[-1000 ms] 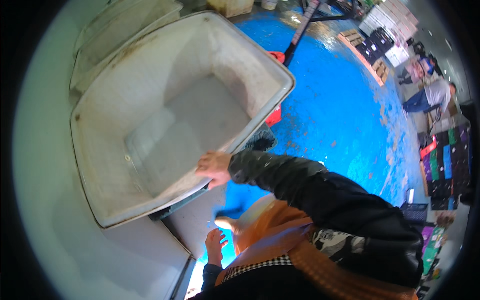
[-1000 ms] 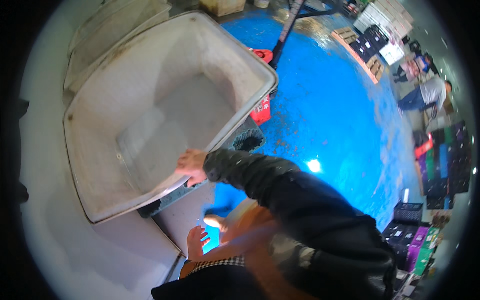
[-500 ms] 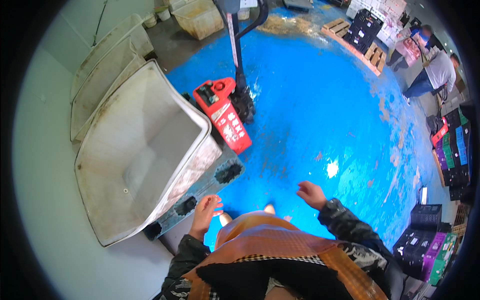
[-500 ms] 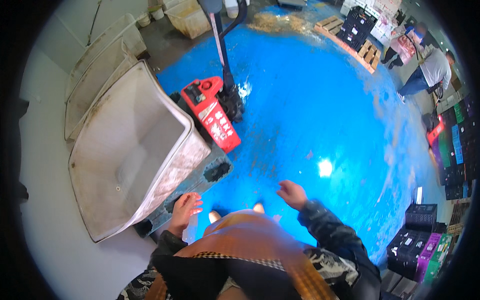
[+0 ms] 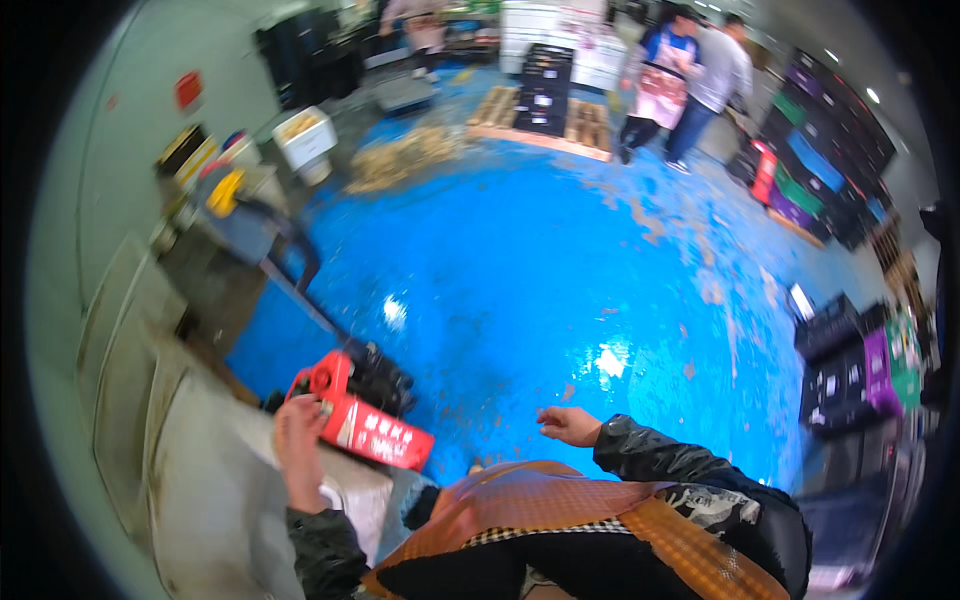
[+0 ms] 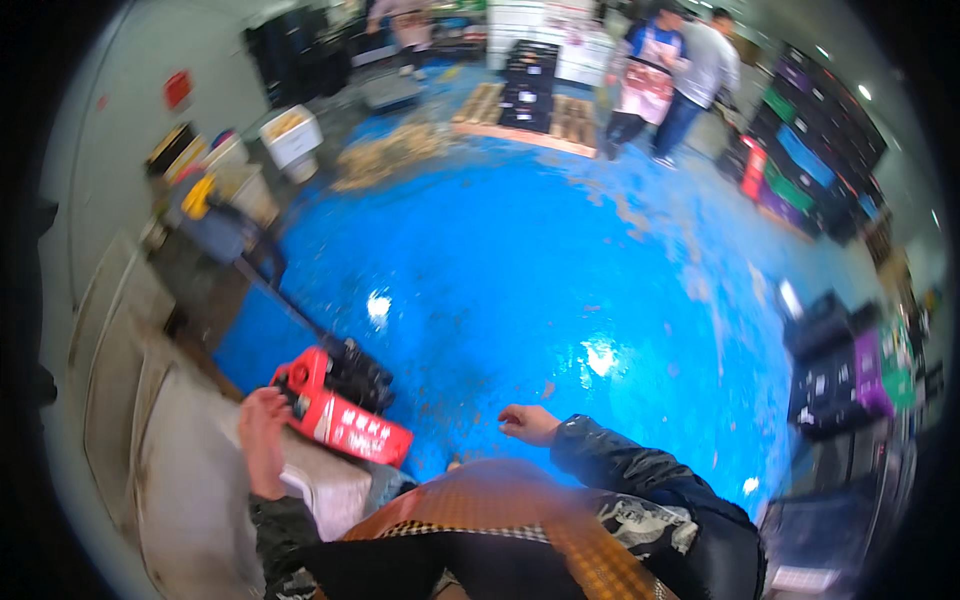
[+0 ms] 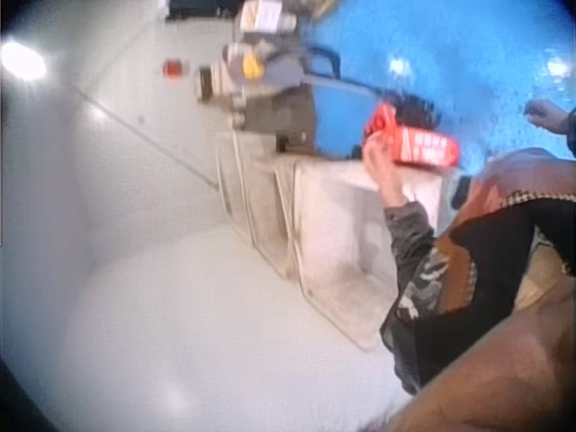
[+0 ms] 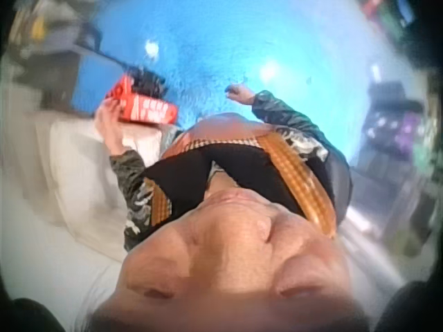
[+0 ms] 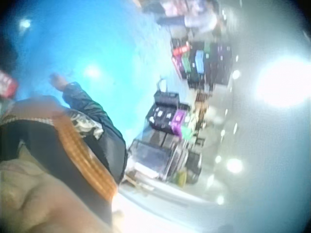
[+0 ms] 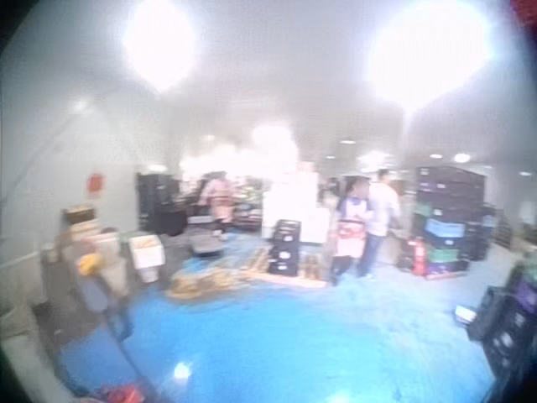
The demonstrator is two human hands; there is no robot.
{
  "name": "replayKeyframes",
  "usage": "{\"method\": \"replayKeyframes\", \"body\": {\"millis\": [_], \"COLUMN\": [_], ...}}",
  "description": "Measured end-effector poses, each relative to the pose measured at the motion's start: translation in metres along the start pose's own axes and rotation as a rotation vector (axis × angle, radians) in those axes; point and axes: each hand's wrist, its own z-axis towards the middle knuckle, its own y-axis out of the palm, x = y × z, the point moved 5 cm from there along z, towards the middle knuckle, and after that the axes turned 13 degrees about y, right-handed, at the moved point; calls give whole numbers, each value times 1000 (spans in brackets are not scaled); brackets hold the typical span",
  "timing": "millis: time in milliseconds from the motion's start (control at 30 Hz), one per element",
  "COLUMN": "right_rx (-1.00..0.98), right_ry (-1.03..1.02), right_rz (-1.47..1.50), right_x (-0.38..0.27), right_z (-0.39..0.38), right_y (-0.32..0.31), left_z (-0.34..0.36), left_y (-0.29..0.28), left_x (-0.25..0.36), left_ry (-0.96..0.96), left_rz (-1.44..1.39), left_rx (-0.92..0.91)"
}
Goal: The person operates a red manual pallet jack to lift and move a pallet carrying large white bins. They insert the forks under the pallet, pump the handle to raise the load, and maneuver the jack across the blue floor. The person also briefly adjusts a bin on the pallet and repositions the jack multiple times.
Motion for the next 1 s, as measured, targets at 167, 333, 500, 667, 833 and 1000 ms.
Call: {"method": "replayKeyframes", "body": {"millis": [167, 333, 500, 667, 833, 1000], "right_rx": [16, 78, 108, -97, -70, -277], "right_ry": [136, 261, 215, 400, 261, 183], "right_rz": [-24, -2, 123, 328, 248, 182], "right_x": [41, 132, 249, 277, 215, 133], "right_z": [45, 98, 137, 233, 350, 472], "right_y": [-66, -119, -211, -373, -477, -497], "left_z": [172, 266, 278, 280, 297, 309], "left_y": [31, 89, 116, 123, 143, 153], "left_x": [62, 83, 96, 129, 123, 122], "left_ry": [205, 138, 136, -179, -221, -266], "left_rz": [-9, -91, 81, 195, 286, 361], "left_rx": [71, 108, 371, 586, 770, 755]}}
